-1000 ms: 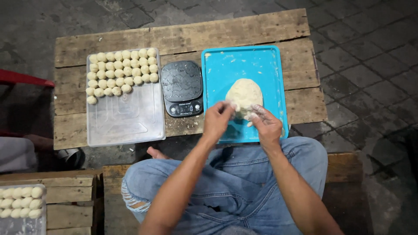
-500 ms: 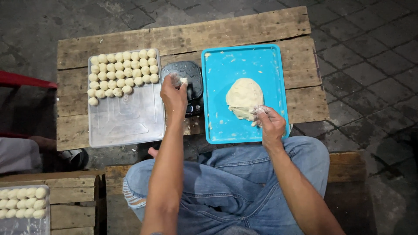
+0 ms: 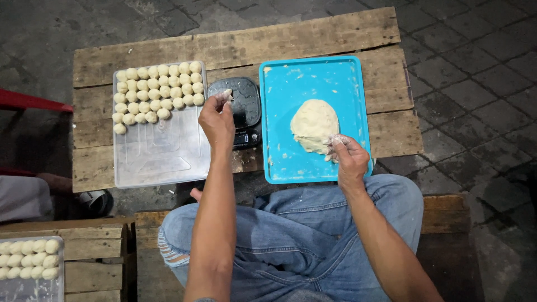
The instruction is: Weighing small portions of dough on a digital scale and rolling them into uniform balls by hand.
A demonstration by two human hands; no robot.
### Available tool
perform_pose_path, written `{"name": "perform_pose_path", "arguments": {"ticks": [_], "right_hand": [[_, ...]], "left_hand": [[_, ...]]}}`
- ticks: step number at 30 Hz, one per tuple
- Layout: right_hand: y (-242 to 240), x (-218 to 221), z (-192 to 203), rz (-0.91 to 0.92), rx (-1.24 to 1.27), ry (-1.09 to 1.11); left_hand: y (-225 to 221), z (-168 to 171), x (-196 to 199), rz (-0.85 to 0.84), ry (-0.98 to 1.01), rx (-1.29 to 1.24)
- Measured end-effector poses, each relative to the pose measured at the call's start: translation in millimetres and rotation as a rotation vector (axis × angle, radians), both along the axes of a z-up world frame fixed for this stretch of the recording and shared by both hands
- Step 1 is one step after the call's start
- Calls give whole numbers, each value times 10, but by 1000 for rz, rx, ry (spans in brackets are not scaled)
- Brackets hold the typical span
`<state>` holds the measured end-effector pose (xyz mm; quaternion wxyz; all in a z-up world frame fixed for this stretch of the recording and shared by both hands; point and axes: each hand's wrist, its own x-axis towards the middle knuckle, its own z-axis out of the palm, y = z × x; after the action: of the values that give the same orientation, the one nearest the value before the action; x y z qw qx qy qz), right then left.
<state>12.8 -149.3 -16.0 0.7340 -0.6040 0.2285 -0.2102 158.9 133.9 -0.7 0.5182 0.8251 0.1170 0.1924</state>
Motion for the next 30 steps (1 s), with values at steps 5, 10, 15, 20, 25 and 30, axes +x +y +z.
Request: {"name": "perform_pose_path", "arguments": {"ticks": [5,10,15,20,25,30], "right_hand": [[-79,8,-130,-13,-148,-8],[-181,-4,39,33,-711,4],[-375,-5,-180,16,-753,146],[-446,-268,157,135,-750,433],[-471,-151,-369,188,-806,316],[-451,-8,-483,185,-586,461]], "left_hand": [[-6,221,-12,90,10,-101],[-346,900,-400,16,-38,-145],[-992,401,-782,-425,4,103],[-1397,200,-1053,-714,41,527],[-1463,54,-1111,-786,-5,619],[-1474,110,-1163,-771,-274,730]]}}
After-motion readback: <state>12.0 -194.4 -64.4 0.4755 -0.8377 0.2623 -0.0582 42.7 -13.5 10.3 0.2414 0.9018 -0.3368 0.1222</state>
